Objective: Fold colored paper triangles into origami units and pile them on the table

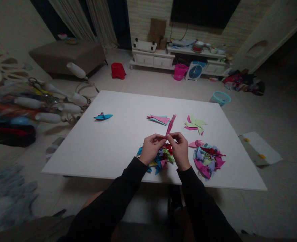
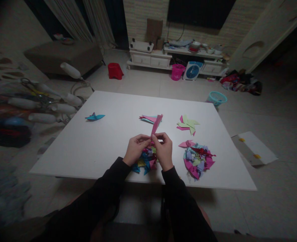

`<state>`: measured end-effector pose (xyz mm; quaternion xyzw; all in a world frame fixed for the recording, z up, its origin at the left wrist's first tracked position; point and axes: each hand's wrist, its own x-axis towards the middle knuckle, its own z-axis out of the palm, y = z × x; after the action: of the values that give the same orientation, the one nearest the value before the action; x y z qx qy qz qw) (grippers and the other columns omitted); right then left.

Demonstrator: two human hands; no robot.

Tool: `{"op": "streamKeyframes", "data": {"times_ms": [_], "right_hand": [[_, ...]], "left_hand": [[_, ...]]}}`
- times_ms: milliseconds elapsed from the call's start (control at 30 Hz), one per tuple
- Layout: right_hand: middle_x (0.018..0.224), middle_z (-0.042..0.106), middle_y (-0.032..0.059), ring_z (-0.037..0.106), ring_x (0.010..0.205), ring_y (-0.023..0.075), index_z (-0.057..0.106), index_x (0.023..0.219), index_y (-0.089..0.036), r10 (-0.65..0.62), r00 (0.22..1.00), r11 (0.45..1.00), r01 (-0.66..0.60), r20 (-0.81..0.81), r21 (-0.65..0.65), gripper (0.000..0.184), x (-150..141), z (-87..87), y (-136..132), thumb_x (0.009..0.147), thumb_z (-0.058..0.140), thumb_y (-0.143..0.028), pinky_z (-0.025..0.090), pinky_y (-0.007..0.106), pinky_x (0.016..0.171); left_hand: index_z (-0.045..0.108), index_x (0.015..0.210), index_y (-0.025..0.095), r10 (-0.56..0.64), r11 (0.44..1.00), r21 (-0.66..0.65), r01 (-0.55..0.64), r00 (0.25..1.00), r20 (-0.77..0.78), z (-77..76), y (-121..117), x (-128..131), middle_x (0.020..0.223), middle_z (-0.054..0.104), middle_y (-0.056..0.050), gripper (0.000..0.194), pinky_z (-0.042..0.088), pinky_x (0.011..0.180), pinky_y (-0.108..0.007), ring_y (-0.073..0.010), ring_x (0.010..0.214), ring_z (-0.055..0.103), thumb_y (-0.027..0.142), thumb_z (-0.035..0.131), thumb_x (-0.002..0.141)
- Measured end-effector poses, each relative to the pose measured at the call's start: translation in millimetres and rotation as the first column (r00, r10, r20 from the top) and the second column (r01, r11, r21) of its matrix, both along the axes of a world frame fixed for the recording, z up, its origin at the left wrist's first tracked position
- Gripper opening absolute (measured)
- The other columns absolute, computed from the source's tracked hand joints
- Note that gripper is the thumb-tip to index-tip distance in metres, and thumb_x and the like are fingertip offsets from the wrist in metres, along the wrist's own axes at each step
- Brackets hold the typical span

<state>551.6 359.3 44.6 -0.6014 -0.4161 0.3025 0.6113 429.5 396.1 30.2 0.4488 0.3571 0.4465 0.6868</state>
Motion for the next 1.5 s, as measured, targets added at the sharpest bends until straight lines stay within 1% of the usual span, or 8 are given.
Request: {"op": "streamKeyframes", "data": {"times_ms": [133, 333, 467, 633, 900, 1133, 1367, 1500], "right_hand": [[0.077, 0.063, -0.0003, 0.059, 0.075, 0.0166, 0.062, 0.079, -0.020, -0.025, 1.000, 1.000, 0.025, 0.019, 0.007, 0.021, 1.3, -2.6, 1.2, 0.083, 0.069, -0.040, 0.047, 0.029, 0.068], [0.072, 0.060, -0.0020, 0.055, 0.071, 0.0151, 0.060, 0.075, -0.020, -0.039, 0.999, 0.999, 0.039, 0.029, 0.007, 0.020, 1.5, -3.0, 1.9, 0.082, 0.068, -0.036, 0.044, 0.028, 0.069], [0.074, 0.061, -0.0010, 0.057, 0.073, 0.0159, 0.062, 0.076, -0.020, -0.022, 1.000, 1.000, 0.022, -0.016, -0.005, 0.021, 1.0, -3.0, 2.0, 0.084, 0.067, -0.039, 0.044, 0.028, 0.068], [0.076, 0.064, 0.0000, 0.058, 0.073, 0.0163, 0.065, 0.079, -0.020, -0.009, 1.000, 1.000, 0.009, -0.007, -0.009, 0.023, 0.5, -1.5, 1.9, 0.088, 0.061, -0.041, 0.044, 0.028, 0.066], [0.084, 0.071, 0.0039, 0.062, 0.078, 0.0181, 0.074, 0.086, -0.019, -0.014, 1.000, 0.998, 0.015, 0.021, -0.056, 0.027, 1.7, 0.6, -0.4, 0.088, 0.059, -0.041, 0.046, 0.030, 0.070], [0.089, 0.072, 0.0051, 0.062, 0.082, 0.0194, 0.073, 0.087, -0.019, -0.021, 0.999, 0.999, 0.022, 0.027, -0.046, 0.025, 3.3, -3.9, -0.9, 0.087, 0.059, -0.039, 0.046, 0.030, 0.069], [0.090, 0.071, 0.0052, 0.062, 0.083, 0.0195, 0.071, 0.089, -0.019, -0.010, 1.000, 0.998, 0.010, 0.009, -0.055, 0.021, 4.2, -6.4, 0.7, 0.085, 0.061, -0.037, 0.046, 0.030, 0.068], [0.086, 0.068, 0.0027, 0.063, 0.082, 0.0190, 0.066, 0.089, -0.020, -0.026, 1.000, 0.999, 0.026, -0.002, -0.028, 0.017, 3.9, -7.6, 1.8, 0.083, 0.063, -0.035, 0.047, 0.030, 0.068]], "left_hand": [[0.067, 0.091, 0.013, 0.001, 0.999, -0.044, 0.001, 0.999, 0.038, -3.5, 1.5, 0.8, 0.077, 0.074, -0.005, 0.042, 0.060, 0.065, -0.030, -0.0176, 0.066, 0.071, 0.042, 0.085, 0.068], [0.064, 0.099, 0.013, 0.012, 0.997, -0.077, -0.010, 0.999, 0.035, -3.3, 1.6, 0.8, 0.077, 0.075, -0.006, 0.043, 0.059, 0.064, -0.029, -0.0164, 0.063, 0.070, 0.040, 0.083, 0.071], [0.063, 0.101, 0.013, -0.004, 0.996, -0.090, 0.007, 0.999, 0.037, -1.9, 1.1, 0.5, 0.079, 0.076, -0.007, 0.044, 0.059, 0.065, -0.028, -0.0179, 0.067, 0.073, 0.039, 0.083, 0.072], [0.063, 0.100, 0.013, -0.019, 0.995, -0.096, 0.020, 1.000, 0.018, -1.7, 0.7, -0.1, 0.083, 0.077, -0.010, 0.043, 0.059, 0.066, -0.028, -0.0188, 0.070, 0.074, 0.041, 0.082, 0.073], [0.066, 0.100, 0.013, -0.022, 0.996, -0.086, 0.022, 1.000, 0.006, -0.2, 0.9, -0.4, 0.076, 0.074, -0.007, 0.044, 0.059, 0.065, -0.029, -0.0189, 0.067, 0.073, 0.047, 0.078, 0.076], [0.071, 0.097, 0.012, 0.035, 0.999, 0.030, -0.032, 0.993, -0.112, -2.9, 1.0, -3.0, 0.094, 0.075, -0.009, 0.041, 0.059, 0.068, -0.027, -0.0165, 0.071, 0.072, 0.032, 0.087, 0.065], [0.073, 0.098, 0.011, 0.035, 0.999, -0.001, -0.035, 0.992, -0.123, -3.8, 0.3, -2.9, 0.089, 0.076, -0.010, 0.036, 0.059, 0.069, -0.028, -0.0188, 0.073, 0.073, 0.029, 0.084, 0.070], [0.075, 0.098, 0.011, 0.017, 1.000, -0.017, -0.019, 0.994, -0.108, -4.6, 0.3, -2.1, 0.083, 0.076, -0.009, 0.034, 0.060, 0.069, -0.029, -0.0190, 0.071, 0.073, 0.032, 0.082, 0.072]]}}
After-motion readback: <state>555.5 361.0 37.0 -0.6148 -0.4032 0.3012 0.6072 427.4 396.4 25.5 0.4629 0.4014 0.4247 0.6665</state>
